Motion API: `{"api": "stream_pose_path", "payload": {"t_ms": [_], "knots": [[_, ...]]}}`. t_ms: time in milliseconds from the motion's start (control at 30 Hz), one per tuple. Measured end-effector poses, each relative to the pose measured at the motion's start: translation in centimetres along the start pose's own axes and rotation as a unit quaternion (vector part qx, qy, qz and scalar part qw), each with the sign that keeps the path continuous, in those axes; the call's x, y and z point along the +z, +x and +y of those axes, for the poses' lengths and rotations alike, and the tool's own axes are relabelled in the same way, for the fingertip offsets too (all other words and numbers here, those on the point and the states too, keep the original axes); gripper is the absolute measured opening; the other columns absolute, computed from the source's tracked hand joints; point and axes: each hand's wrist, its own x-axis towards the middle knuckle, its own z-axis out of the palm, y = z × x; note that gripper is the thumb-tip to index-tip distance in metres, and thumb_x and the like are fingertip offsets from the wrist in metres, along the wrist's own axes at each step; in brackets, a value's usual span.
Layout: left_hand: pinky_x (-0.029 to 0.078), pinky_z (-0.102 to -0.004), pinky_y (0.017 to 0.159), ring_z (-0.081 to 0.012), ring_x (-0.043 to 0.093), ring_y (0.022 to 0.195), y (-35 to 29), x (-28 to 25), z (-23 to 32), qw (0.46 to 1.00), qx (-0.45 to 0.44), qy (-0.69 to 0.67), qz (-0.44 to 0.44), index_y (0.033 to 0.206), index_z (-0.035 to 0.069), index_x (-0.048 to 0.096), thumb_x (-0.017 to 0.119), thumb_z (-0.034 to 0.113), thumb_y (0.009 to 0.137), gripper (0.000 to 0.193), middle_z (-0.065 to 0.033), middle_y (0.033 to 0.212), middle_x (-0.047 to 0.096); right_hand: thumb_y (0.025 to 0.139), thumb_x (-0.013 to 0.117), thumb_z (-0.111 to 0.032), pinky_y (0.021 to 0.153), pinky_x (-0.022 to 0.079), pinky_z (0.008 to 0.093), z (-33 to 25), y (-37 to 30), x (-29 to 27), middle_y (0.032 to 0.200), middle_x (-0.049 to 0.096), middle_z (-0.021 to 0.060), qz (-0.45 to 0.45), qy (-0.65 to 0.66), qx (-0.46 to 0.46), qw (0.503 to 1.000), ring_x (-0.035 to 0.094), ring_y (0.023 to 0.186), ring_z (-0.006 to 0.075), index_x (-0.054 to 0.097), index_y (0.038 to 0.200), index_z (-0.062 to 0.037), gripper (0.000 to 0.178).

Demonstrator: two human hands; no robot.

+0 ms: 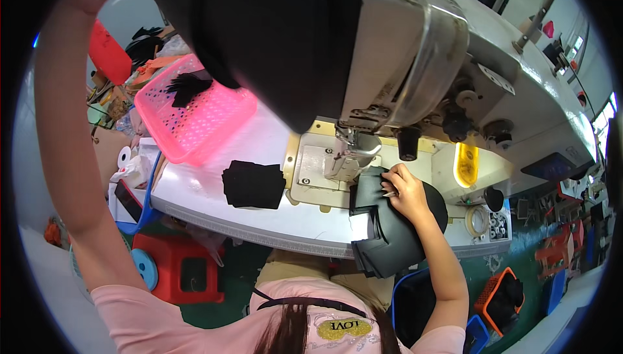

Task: The person retrieves leather shoe pieces from a basket, aligns them, and stitches the parts together using a sewing machine.

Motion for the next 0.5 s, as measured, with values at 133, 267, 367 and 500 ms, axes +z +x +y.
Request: {"api": "stream_pose_path", "payload": {"t_ms": [133,267,367,500], "knots": [[0.039,-0.0359,0.087,-0.0214,0.051,0.1,-2.4,-0.2,-3.2,0.988,0.009,0.046,0.146,0.12,0.004,0.045,0.046,0.051,0.089,0.056,-0.0137,0.11,0.054,0.061,0.065,0.007,0.059,0.05,0.0327,0.5,-0.3,0.0,0.079,0.053,0.0075,0.019,0.009,-0.021,1.0,0.06,0.068,0.0234,0.049,0.071,-0.0022,0.021],[0.043,-0.0349,0.08,-0.0221,0.052,0.088,-9.2,-3.2,-13.6,0.79,0.163,0.5,0.315,0.106,-0.001,0.052,0.044,0.012,0.09,0.022,-0.0101,0.095,0.055,0.06,0.062,0.009,0.06,0.049,0.0339,1.0,-1.1,0.1,0.078,0.052,0.0082,0.002,0.05,0.025,0.998,0.06,0.069,0.0257,0.052,0.076,-0.0025,0.022],[0.046,-0.0335,0.073,-0.0272,0.061,0.079,-19.7,6.8,-19.0,0.74,0.135,0.546,0.37,0.106,0.0,0.054,0.059,0.028,0.082,0.037,-0.0105,0.09,0.063,0.062,0.062,0.007,0.06,0.049,0.0349,0.2,-0.6,0.2,0.079,0.052,0.009,-0.007,0.019,0.04,0.999,0.059,0.069,0.0276,0.052,0.076,-0.002,0.02],[0.041,-0.04,0.09,-0.0317,0.051,0.106,-20.4,20.5,-21.8,0.974,0.1,0.147,-0.144,0.115,0.003,0.053,0.053,0.018,0.085,0.034,-0.0143,0.112,0.054,0.063,0.062,0.007,0.058,0.049,0.035,0.0,-1.2,0.4,0.08,0.055,0.0099,-0.002,0.017,0.013,1.0,0.06,0.068,0.029,0.053,0.078,-0.0009,0.02]]}}
